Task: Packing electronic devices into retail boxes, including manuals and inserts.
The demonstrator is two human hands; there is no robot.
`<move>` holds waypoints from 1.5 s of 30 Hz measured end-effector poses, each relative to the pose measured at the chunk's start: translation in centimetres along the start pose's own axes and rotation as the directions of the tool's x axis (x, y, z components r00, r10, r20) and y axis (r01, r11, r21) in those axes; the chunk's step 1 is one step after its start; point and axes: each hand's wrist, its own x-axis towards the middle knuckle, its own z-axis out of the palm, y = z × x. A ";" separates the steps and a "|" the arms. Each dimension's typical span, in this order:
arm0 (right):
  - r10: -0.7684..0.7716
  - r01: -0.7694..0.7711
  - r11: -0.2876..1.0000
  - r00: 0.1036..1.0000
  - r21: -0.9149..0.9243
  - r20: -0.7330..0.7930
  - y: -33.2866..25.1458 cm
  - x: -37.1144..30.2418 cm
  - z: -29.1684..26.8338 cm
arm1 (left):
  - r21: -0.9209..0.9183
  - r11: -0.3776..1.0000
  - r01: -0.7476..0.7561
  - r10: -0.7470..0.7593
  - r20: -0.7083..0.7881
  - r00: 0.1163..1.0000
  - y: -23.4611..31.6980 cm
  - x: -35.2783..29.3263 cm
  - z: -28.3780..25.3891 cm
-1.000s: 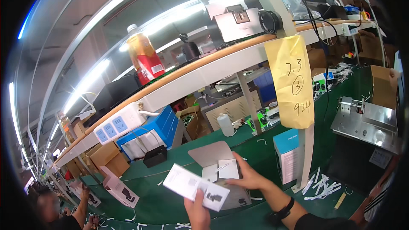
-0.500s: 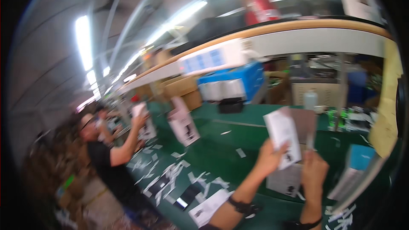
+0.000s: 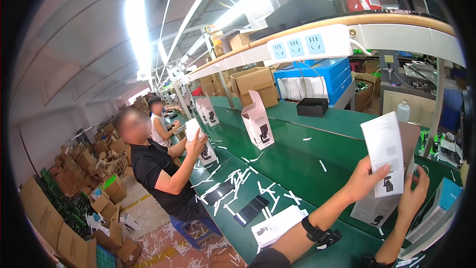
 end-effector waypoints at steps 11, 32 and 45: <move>0.394 -0.426 0.884 0.901 0.193 0.182 -2.6 0.7 -1.9 | 0.342 0.939 0.023 -0.021 -0.010 1.000 -3.3 2.3 2.6; 0.338 -0.424 0.831 0.899 0.361 0.279 3.1 1.5 -1.3 | 0.411 0.912 0.011 -0.037 0.054 0.998 -0.5 -0.7 7.3; 0.317 -0.405 0.856 0.902 0.322 0.293 3.2 1.3 -2.9 | 0.423 0.901 -0.097 0.065 0.089 0.994 -3.0 0.9 6.8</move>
